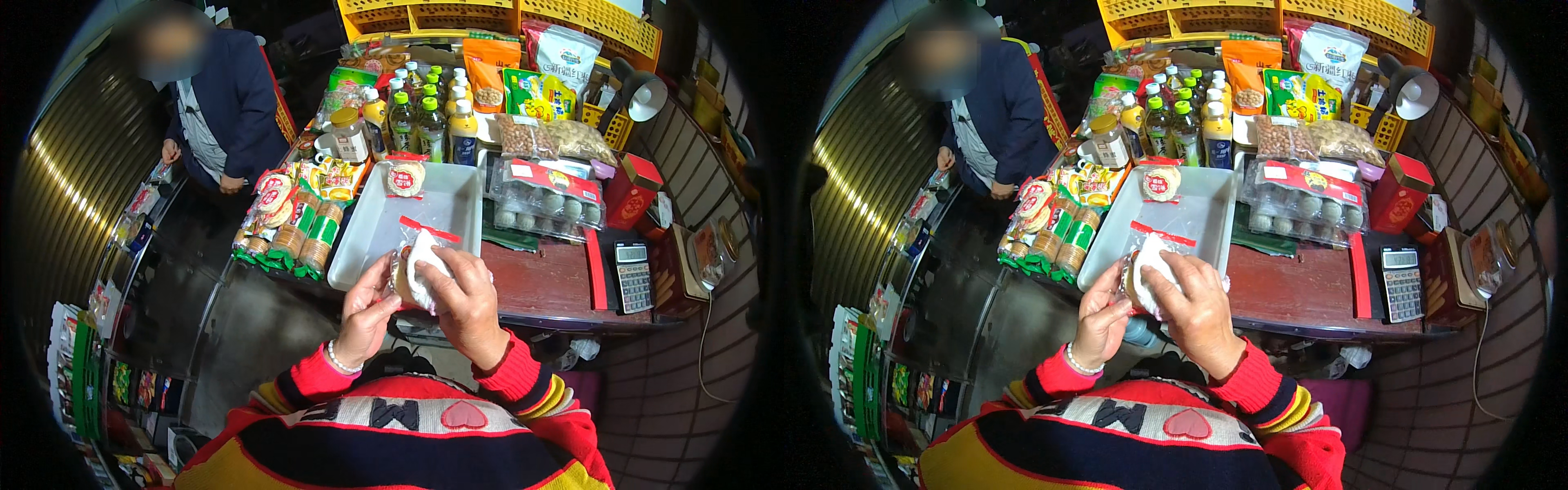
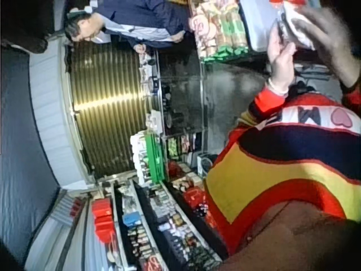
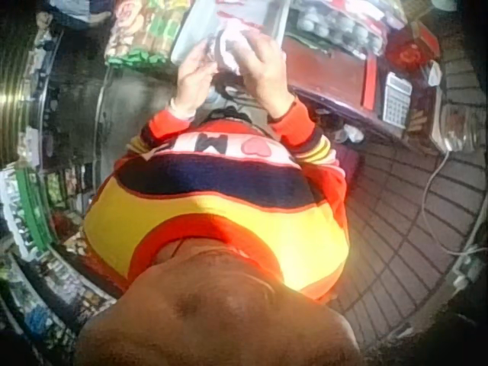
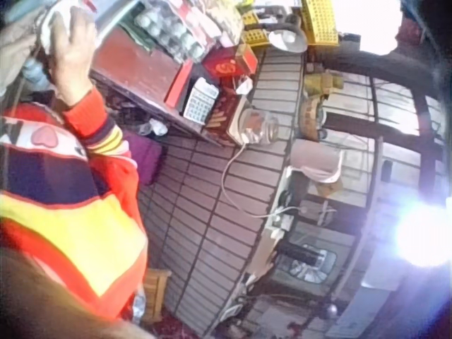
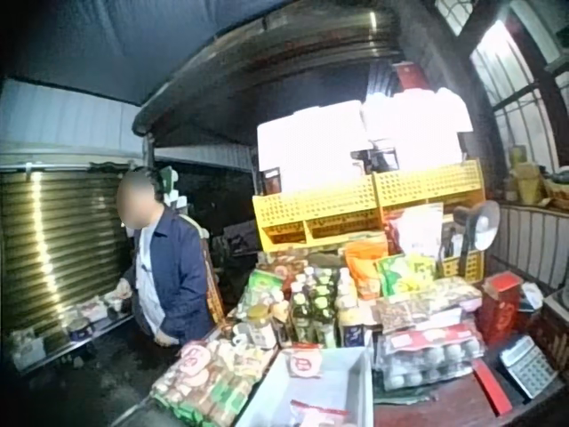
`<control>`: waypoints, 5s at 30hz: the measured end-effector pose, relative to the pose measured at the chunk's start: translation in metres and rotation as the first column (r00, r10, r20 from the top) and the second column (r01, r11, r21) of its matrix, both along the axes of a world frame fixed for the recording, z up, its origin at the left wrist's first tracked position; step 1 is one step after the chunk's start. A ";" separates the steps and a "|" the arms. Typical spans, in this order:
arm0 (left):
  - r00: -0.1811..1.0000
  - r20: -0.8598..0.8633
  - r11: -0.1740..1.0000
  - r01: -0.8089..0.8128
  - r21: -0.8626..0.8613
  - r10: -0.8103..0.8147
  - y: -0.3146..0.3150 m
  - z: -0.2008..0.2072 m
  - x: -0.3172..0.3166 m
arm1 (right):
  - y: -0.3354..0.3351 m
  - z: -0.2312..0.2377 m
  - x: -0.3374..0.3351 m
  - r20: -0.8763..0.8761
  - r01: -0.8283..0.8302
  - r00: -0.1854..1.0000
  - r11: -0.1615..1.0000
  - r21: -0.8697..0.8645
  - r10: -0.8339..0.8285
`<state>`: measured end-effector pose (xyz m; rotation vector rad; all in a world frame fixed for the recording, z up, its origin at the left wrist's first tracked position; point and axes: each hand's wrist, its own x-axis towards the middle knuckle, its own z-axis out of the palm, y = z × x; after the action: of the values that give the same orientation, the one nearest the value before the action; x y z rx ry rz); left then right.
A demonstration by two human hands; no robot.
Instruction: The person wipes a white plastic tray with a cloth, then pours water from a thermos into a basin and wets the cloth. The person then picks up individually wrapped snack items, wipes each one with the wet cloth, and places them back into the tray.
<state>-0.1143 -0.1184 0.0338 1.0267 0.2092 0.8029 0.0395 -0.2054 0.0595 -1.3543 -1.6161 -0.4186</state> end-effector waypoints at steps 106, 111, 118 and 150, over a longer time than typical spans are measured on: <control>1.000 -0.017 0.994 -0.019 -0.110 0.018 -0.003 0.002 0.017 | -0.012 -0.009 -0.006 -0.715 -0.261 0.685 0.963 -0.063 0.139; 0.995 -0.092 0.991 0.016 -0.133 -0.029 -0.007 -0.001 0.015 | -0.001 0.005 -0.015 -0.128 -0.075 0.990 0.995 -0.070 0.066; 0.997 -0.055 0.980 0.037 -0.195 -0.048 -0.003 -0.003 0.011 | 0.000 0.000 -0.001 -0.166 0.024 0.985 0.981 -0.190 -0.056; 0.990 0.046 0.930 -0.111 -0.351 0.135 0.019 0.006 0.011 | -0.003 -0.017 -0.011 -0.108 0.034 0.992 0.963 -0.268 -0.065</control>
<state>-0.1038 -0.0993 0.0397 0.6550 0.3455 0.8777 0.0285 -0.2084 0.0423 -1.5919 -1.5851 -0.1506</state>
